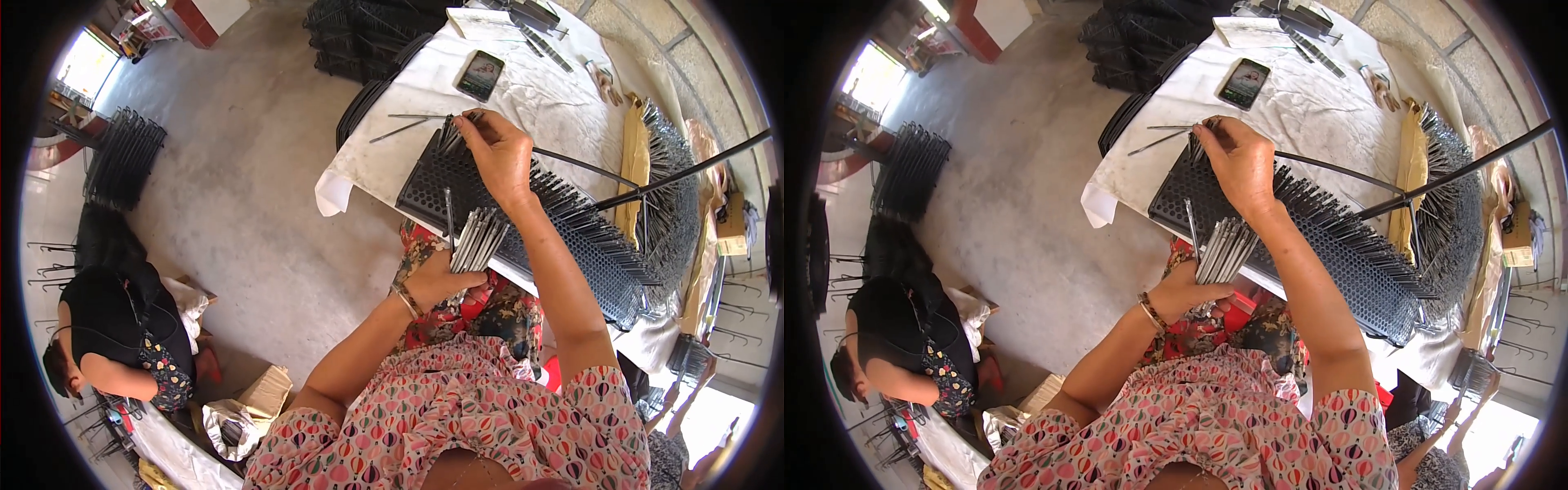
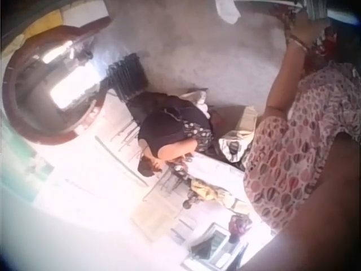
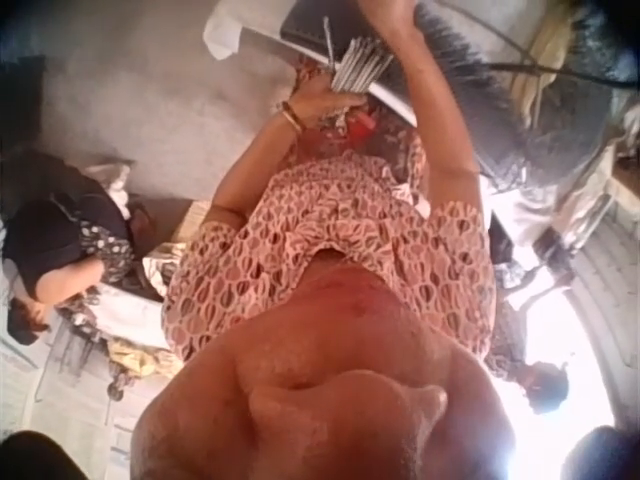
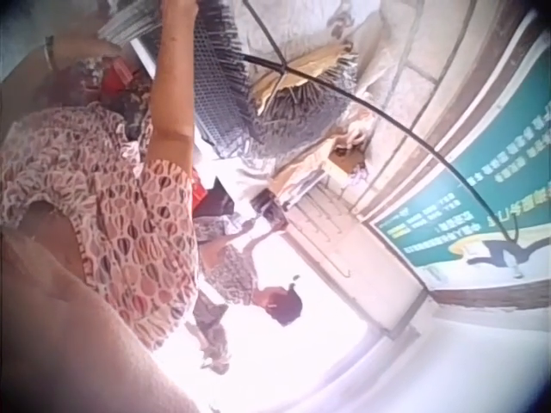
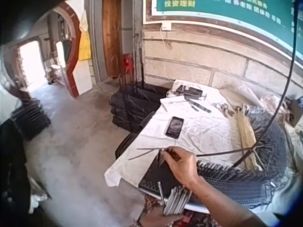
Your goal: The person assembles industrial brushes by hand, inserting metal rods into a perforated base.
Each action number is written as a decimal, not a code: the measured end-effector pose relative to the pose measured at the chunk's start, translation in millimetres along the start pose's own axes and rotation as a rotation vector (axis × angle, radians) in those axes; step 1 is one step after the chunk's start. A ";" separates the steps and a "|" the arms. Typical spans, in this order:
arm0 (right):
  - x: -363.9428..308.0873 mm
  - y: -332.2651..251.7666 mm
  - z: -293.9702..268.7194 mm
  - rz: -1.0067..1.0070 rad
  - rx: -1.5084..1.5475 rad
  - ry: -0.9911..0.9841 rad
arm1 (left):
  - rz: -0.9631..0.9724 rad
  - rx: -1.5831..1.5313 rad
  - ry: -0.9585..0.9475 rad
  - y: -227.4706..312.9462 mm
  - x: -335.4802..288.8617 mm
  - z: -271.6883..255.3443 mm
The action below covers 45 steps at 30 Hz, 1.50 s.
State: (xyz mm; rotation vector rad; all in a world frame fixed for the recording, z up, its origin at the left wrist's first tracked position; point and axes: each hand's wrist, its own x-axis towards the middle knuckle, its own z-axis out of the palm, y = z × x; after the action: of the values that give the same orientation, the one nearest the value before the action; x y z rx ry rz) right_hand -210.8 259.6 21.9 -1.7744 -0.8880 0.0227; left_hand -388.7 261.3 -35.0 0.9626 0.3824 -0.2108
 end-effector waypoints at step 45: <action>-36.4 -21.6 -47.5 0.207 0.004 -0.556 | 0.098 0.137 -0.026 -2.2 2.0 -7.7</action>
State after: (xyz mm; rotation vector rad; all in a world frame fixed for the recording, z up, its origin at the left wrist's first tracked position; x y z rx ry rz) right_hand -228.7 202.8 44.4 -1.8798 -1.0824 0.6785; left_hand -389.4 266.4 -41.4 1.1097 0.2991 -0.1619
